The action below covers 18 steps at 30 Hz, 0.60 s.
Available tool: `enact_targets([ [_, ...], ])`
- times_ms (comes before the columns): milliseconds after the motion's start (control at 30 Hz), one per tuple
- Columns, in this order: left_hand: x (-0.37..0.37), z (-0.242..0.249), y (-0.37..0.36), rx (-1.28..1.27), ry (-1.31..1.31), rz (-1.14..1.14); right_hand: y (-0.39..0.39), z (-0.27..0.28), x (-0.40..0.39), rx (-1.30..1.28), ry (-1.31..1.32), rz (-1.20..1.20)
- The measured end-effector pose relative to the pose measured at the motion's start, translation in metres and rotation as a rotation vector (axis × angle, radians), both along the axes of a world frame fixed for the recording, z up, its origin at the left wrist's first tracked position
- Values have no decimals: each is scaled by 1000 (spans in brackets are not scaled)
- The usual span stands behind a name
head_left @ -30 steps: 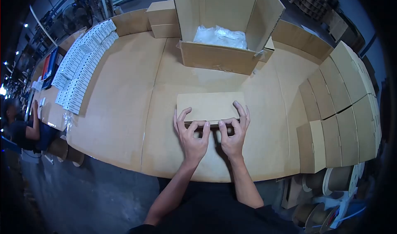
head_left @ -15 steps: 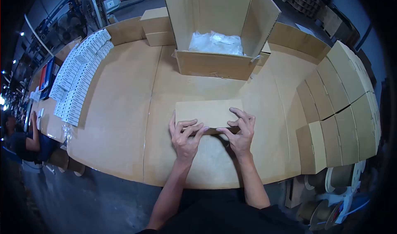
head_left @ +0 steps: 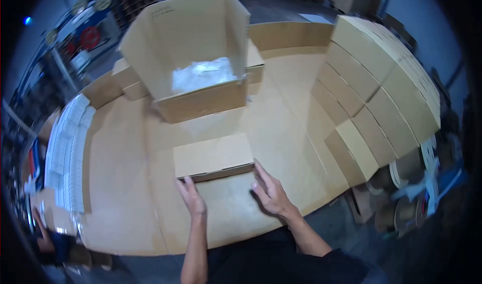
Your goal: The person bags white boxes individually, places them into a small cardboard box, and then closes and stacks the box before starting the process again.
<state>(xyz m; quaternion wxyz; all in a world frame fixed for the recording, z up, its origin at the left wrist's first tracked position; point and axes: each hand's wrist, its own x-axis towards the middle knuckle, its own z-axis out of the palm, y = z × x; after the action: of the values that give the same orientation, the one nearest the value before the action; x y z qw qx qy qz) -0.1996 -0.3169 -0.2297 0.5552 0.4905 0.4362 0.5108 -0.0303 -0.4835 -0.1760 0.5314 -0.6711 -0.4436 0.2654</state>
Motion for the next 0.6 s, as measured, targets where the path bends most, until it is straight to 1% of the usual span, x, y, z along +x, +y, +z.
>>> enact_targets([
  [100, 36, 7, 28, -37, -129, -228, -4, 26, 38, -98, -205, -45],
  [133, 56, 11, 30, -41, -121, -288, -5, 34, 56, -152, -246, -62],
  [167, 81, 20, 34, -42, -111, -345, -5, 40, 74, -204, -285, -75],
  [200, 107, 28, 40, -41, -105, -401, -5, 40, 92, -201, -394, -105],
  [267, 168, 14, 53, 42, -120, -478, -12, 37, 128, -210, -609, -162],
  [300, 195, 19, 56, 142, 2, -480, -19, 43, 143, -257, -610, -152],
  [333, 222, 23, 57, 244, 120, -475, -30, 44, 149, -297, -625, -210],
  [400, 276, 8, 59, 227, 24, -541, -47, 43, 159, -370, -651, -310],
  [433, 301, 3, 58, 245, 41, -564, -58, 46, 160, -394, -662, -326],
  [467, 321, -5, 51, 218, 21, -603, -64, 41, 161, -340, -629, -381],
  [500, 338, -2, 39, 189, 2, -640, -71, 36, 160, -286, -597, -431],
  [533, 350, 2, 26, 205, -10, -649, -75, 35, 162, -230, -562, -479],
  [567, 365, -9, 20, 278, -7, -642, -76, 38, 162, -238, -527, -497],
  [600, 368, 4, 6, 262, 54, -609, -74, 34, 165, -225, -525, -522],
])
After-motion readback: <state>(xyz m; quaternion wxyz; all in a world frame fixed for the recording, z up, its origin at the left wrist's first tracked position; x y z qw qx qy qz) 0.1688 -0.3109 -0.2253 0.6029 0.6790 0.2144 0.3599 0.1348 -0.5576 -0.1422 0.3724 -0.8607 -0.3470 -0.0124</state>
